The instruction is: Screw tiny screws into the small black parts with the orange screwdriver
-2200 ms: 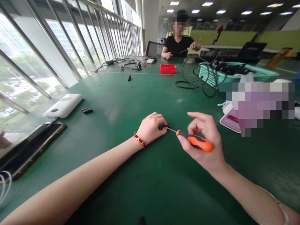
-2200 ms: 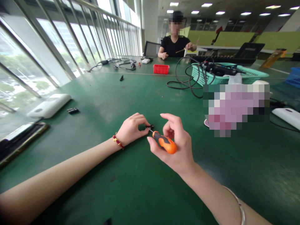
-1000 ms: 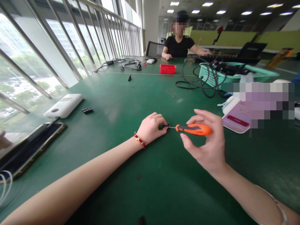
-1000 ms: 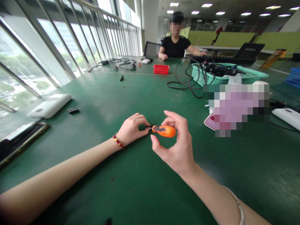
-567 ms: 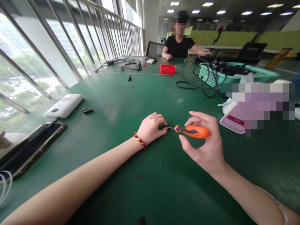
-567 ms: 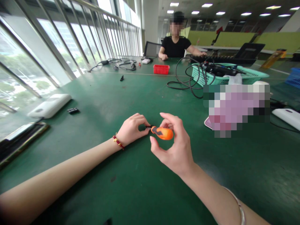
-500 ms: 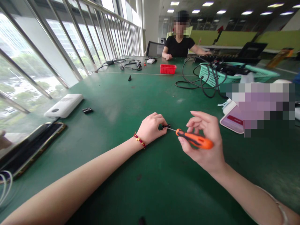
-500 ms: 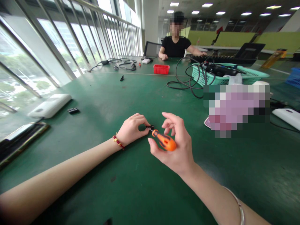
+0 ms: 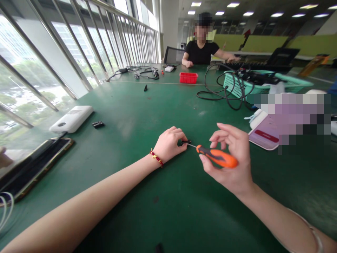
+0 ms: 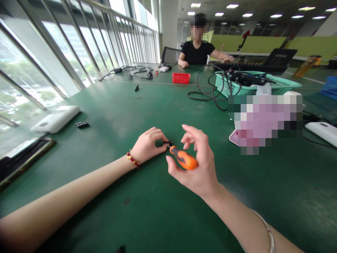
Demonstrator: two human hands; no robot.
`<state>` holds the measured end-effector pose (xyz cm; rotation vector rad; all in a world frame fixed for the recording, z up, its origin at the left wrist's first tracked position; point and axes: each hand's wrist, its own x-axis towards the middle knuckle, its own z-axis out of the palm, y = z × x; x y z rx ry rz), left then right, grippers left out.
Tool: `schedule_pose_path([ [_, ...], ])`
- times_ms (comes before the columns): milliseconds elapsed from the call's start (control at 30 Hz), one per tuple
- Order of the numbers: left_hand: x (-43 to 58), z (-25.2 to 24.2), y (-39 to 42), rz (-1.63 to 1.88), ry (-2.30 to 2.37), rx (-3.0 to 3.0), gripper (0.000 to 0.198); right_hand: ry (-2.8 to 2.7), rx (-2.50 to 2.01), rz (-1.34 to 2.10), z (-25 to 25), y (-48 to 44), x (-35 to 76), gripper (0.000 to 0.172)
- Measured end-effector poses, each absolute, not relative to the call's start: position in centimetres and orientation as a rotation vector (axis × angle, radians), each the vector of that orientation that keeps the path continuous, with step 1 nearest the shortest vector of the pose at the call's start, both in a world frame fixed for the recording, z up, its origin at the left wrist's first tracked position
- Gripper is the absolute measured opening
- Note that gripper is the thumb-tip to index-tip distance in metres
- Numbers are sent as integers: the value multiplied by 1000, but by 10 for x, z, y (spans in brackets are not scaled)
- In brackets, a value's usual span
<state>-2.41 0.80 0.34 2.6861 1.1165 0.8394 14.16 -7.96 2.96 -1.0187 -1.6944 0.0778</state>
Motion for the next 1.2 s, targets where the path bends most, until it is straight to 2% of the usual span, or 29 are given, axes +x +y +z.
schedule_pose_path([
  [67, -24, 3, 8, 843, 1111, 2684, 4, -1731, -1085, 107, 30, -81, 142, 64],
  [167, -24, 3, 8, 842, 1110, 2684, 4, -1800, -1155, 146, 30, -84, 142, 37],
  [233, -24, 3, 8, 841, 1107, 2686, 5, -1787, -1129, 150, 30, -83, 141, 29],
  [400, -24, 2, 9, 848, 1118, 2688, 5, -1662, -973, 81, 30, -80, 139, 61],
  [500, -25, 2, 9, 847, 1110, 2687, 4, -1698, -1053, 63, 31, -82, 141, 68],
  [533, -25, 3, 9, 846, 1107, 2685, 4, -1727, -1090, 61, 32, -83, 142, 63],
  [633, -25, 3, 9, 844, 1107, 2681, 5, -1819, -1138, 84, 32, -86, 143, 32],
  [700, -25, 3, 9, 843, 1105, 2680, 5, -1809, -1114, 93, 32, -86, 143, 26],
  [867, -24, 4, 8, 836, 1108, 2684, 6, -1681, -1024, 97, 32, -83, 141, 57],
  [967, -25, 4, 9, 833, 1104, 2685, 5, -1690, -1114, 102, 34, -86, 141, 63],
  [1033, -25, 4, 9, 827, 1103, 2682, 4, -1733, -1188, 104, 36, -89, 141, 50],
  [1133, -25, 3, 9, 819, 1103, 2675, 5, -1779, -1215, 106, 36, -91, 141, 20],
  [1200, -25, 3, 9, 820, 1105, 2675, 5, -1748, -1157, 89, 36, -89, 141, 19],
])
